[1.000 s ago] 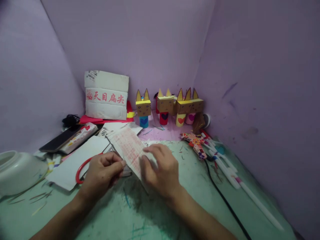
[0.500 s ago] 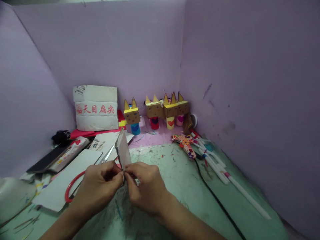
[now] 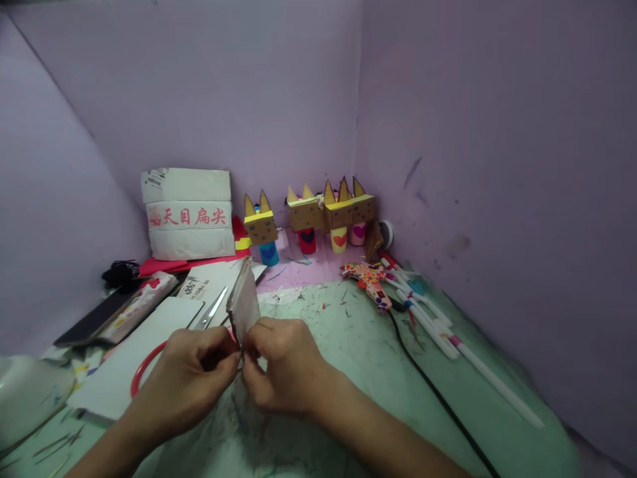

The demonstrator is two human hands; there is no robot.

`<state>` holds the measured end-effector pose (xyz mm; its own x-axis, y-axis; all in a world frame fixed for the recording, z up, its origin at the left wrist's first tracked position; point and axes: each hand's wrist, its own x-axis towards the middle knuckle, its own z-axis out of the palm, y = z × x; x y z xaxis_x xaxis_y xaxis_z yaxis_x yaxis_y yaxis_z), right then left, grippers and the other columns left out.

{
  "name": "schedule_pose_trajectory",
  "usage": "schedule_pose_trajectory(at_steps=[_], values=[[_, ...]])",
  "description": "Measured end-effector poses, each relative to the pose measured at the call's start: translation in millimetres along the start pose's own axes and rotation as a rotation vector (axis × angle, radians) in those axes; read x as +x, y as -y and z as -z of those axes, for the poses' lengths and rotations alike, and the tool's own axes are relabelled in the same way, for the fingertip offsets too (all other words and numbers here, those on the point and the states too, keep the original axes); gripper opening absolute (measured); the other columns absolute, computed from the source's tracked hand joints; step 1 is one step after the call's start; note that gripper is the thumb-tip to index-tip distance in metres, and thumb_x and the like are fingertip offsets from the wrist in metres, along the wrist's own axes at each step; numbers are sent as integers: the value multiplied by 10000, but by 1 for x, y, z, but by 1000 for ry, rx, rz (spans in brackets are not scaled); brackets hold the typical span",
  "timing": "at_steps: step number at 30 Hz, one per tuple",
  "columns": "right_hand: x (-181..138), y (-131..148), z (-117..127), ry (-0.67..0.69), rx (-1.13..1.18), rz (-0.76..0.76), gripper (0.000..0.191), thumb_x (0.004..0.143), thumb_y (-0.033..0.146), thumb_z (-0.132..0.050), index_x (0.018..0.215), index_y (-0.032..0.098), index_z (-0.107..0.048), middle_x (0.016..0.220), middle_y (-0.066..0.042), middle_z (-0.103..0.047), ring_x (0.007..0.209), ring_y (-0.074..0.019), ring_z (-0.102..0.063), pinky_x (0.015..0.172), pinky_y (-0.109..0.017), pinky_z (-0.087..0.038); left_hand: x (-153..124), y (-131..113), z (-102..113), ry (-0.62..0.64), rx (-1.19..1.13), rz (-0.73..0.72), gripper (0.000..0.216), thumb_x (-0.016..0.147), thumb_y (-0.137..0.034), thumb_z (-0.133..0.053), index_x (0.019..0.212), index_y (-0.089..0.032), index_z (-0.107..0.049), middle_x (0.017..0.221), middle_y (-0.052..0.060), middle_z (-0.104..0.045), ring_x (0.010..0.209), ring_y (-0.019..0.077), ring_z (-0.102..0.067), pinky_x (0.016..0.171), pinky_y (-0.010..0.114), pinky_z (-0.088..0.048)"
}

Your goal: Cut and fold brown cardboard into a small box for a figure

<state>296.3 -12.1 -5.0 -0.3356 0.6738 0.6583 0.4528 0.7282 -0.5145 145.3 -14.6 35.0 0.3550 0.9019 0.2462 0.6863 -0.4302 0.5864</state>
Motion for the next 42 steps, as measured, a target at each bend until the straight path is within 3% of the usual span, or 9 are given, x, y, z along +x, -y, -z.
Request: schedule_pose_trajectory(at_steps=[3, 8, 16, 20, 23, 26, 30, 35, 42], values=[[1, -2, -5, -25, -34, 33, 100, 689, 153, -441, 618, 181, -505, 571, -12, -546, 529, -128, -507, 498, -232, -373, 0, 4, -1, -12, -15, 18, 199, 684, -213, -480, 487, -184, -468, 428, -28, -479, 410, 96, -444, 411, 193, -291], [2, -2, -13, -81, -117, 47, 98, 696, 171, -436, 616, 186, -490, 565, -13, -539, 509, -128, -497, 475, -235, -356, -1, 6, -5, -26, -126, 187, 173, 665, -270, -496, 519, -181, -522, 458, -11, -520, 445, 120, -461, 420, 210, -326], [3, -14, -10, -208, -226, -85, 94, 649, 127, -470, 578, 176, -506, 545, -10, -529, 490, -123, -483, 479, -245, -362, -2, 13, -6, -136, -218, 299, 177, 610, -300, -514, 498, -166, -537, 442, -10, -500, 429, 110, -428, 413, 212, -312], [3, -19, -2, -164, 111, -219, 67, 701, 138, -558, 723, 150, -620, 647, -28, -632, 556, -123, -580, 526, -230, -460, -1, 17, -4, -120, -301, 331, 209, 623, -330, -540, 520, -151, -571, 436, -23, -482, 411, 90, -400, 392, 194, -287], [3, -15, -4, -84, 357, -194, 138, 728, 213, -655, 850, 148, -664, 782, -67, -687, 640, -133, -634, 514, -204, -499, 0, 17, -2, -62, -339, 318, 212, 622, -342, -536, 543, -150, -579, 439, -29, -477, 411, 86, -393, 392, 192, -282], [4, -11, -8, -110, 304, -63, 49, 766, 176, -626, 776, 156, -670, 722, -69, -689, 643, -140, -631, 539, -219, -502, 0, 16, -2, -34, -322, 292, 227, 623, -351, -526, 538, -147, -579, 454, -13, -497, 435, 99, -416, 405, 201, -296], [5, -6, -7, -115, 162, 40, 104, 768, 104, -553, 747, 141, -648, 686, -79, -683, 608, -145, -624, 562, -241, -484, -3, 17, -2, -37, -282, 228, 230, 640, -344, -508, 507, -156, -529, 442, -19, -470, 427, 93, -391, 396, 202, -279], [5, -2, -9, -40, 58, -9, 79, 725, 105, -499, 681, 145, -551, 615, -39, -574, 551, -132, -530, 506, -241, -395, -5, 18, -6, -67, -199, 127, 214, 656, -302, -480, 494, -163, -493, 437, -21, -455, 425, 93, -388, 392, 200, -281], [4, -7, -23, -18, 131, -117, 65, 706, 128, -462, 665, 178, -458, 604, 7, -479, 537, -109, -449, 505, -225, -344, -8, 19, -11, -161, -140, 182, 213, 641, -287, -494, 465, -177, -444, 417, -38, -412, 416, 88, -367, 394, 194, -288]])
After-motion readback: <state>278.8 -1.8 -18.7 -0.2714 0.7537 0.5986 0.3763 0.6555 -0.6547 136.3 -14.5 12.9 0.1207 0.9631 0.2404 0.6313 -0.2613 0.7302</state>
